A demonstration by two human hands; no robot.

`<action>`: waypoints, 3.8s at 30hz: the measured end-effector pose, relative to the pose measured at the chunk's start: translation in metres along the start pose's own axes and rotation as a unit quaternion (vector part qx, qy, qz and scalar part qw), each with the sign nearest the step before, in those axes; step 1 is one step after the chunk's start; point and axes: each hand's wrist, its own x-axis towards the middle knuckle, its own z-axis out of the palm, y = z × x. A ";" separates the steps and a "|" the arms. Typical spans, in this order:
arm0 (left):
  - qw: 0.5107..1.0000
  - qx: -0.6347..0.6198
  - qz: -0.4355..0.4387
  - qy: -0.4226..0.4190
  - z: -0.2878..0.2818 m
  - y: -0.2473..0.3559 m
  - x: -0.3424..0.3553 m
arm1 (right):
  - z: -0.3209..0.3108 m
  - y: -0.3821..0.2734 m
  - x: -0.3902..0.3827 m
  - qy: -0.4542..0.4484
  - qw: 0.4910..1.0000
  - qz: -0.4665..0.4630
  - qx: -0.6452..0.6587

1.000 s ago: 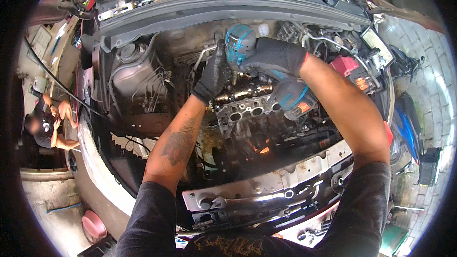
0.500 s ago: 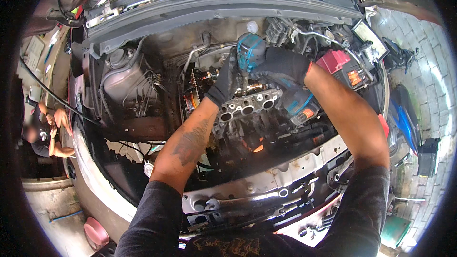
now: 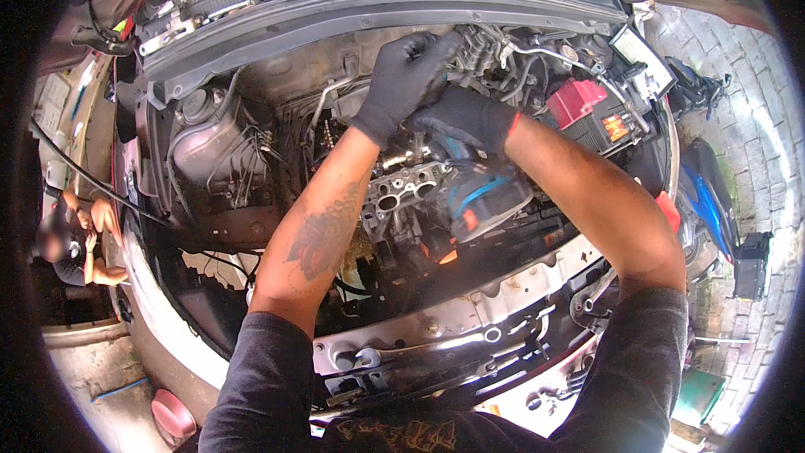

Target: The person works on a car engine with the hood open, using a power impact wrench to remove bolts from the engine block. They handle various tools and engine components while another person sits nearby.

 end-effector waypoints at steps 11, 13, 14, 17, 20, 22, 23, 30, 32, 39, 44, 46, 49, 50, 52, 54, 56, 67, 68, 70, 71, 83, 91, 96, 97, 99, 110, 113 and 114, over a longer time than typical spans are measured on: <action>0.983 -0.148 -0.094 0.054 0.010 -0.030 0.003 | -0.014 0.018 0.002 -0.020 0.985 0.164 0.059; 0.985 -0.130 -0.083 0.073 0.011 -0.032 0.002 | -0.012 0.024 0.005 -0.030 0.981 0.188 0.041; 0.989 -0.108 -0.067 0.079 0.011 -0.032 0.004 | -0.012 0.025 0.005 -0.032 0.981 0.187 0.040; 0.989 -0.100 -0.050 0.093 0.013 -0.030 0.003 | -0.014 0.024 0.003 -0.020 0.987 0.146 0.070; 0.985 -0.131 -0.034 0.110 0.015 -0.028 0.002 | -0.015 0.017 0.001 -0.013 0.986 0.158 0.058; 0.983 -0.139 -0.037 0.117 0.014 -0.027 0.002 | -0.018 0.010 0.002 -0.021 0.980 0.199 0.016; 0.983 -0.134 -0.049 0.115 0.011 -0.026 0.003 | -0.021 0.006 0.003 -0.028 0.974 0.225 -0.009; 0.986 -0.101 -0.018 0.128 0.009 -0.019 0.000 | -0.026 -0.013 -0.003 -0.021 0.978 0.209 0.013; 0.985 -0.115 -0.040 0.123 0.009 -0.019 0.000 | -0.026 -0.014 -0.004 -0.020 0.984 0.158 0.084; 0.981 -0.163 -0.077 0.074 0.003 -0.022 0.006 | -0.025 0.007 0.005 -0.065 0.958 0.266 0.082; 0.963 -0.240 -0.116 0.038 -0.006 -0.023 -0.002 | -0.025 0.010 0.002 -0.047 0.975 0.199 0.088; 0.950 -0.278 -0.142 0.022 -0.009 -0.024 -0.004 | -0.030 0.004 -0.002 -0.020 0.987 0.150 0.052; 0.940 -0.305 -0.150 0.011 -0.011 -0.026 -0.007 | -0.037 -0.007 0.000 -0.038 0.968 0.217 0.121; 0.935 -0.317 -0.157 0.008 -0.010 -0.027 -0.009 | -0.038 -0.009 0.001 -0.044 0.958 0.236 0.155; 0.952 -0.285 -0.110 0.012 -0.008 -0.031 -0.011 | -0.037 -0.010 0.003 -0.019 0.957 0.243 0.158; 0.935 -0.320 -0.152 0.021 -0.006 -0.038 -0.011 | -0.032 -0.006 0.006 -0.019 0.961 0.210 0.177; 0.919 -0.335 -0.204 0.025 -0.005 -0.046 -0.012 | -0.026 0.004 0.008 -0.006 0.976 0.183 0.122; 0.913 -0.345 -0.214 0.026 -0.003 -0.070 -0.014 | -0.016 0.025 0.016 -0.027 0.945 0.205 0.253; 0.914 -0.340 -0.219 0.017 -0.003 -0.072 -0.012 | -0.019 0.021 0.015 -0.027 0.945 0.222 0.237; 0.950 -0.269 -0.155 0.038 -0.003 -0.077 -0.010 | -0.021 0.015 0.017 -0.033 0.947 0.231 0.222; 0.963 -0.233 -0.122 0.049 -0.003 -0.079 -0.010 | -0.022 0.013 0.018 -0.030 0.945 0.254 0.205; 0.974 -0.164 -0.066 0.141 0.012 -0.051 0.009 | -0.042 0.058 0.050 -0.140 0.961 0.235 0.029; 0.966 -0.176 -0.088 0.166 0.011 -0.089 0.026 | -0.035 0.054 0.054 -0.100 0.979 0.171 -0.042; 0.976 -0.144 -0.081 0.144 0.007 -0.090 0.029 | -0.038 0.026 0.040 -0.080 0.974 0.198 -0.081; 0.967 -0.189 -0.109 0.135 0.008 -0.089 0.030 | -0.039 0.023 0.039 -0.072 0.969 0.207 -0.112; 0.959 -0.217 -0.115 0.145 0.010 -0.086 0.031 | -0.039 0.019 0.039 -0.076 0.968 0.180 -0.156; 0.959 -0.184 -0.125 0.177 0.004 -0.068 0.029 | -0.040 0.020 0.041 -0.079 0.973 0.215 -0.021; 0.972 -0.134 -0.022 0.194 0.009 -0.070 0.028 | -0.037 0.029 0.044 -0.065 0.980 0.185 -0.038; 0.974 -0.120 -0.012 0.191 0.009 -0.071 0.028 | -0.036 0.032 0.046 -0.060 0.975 0.204 -0.058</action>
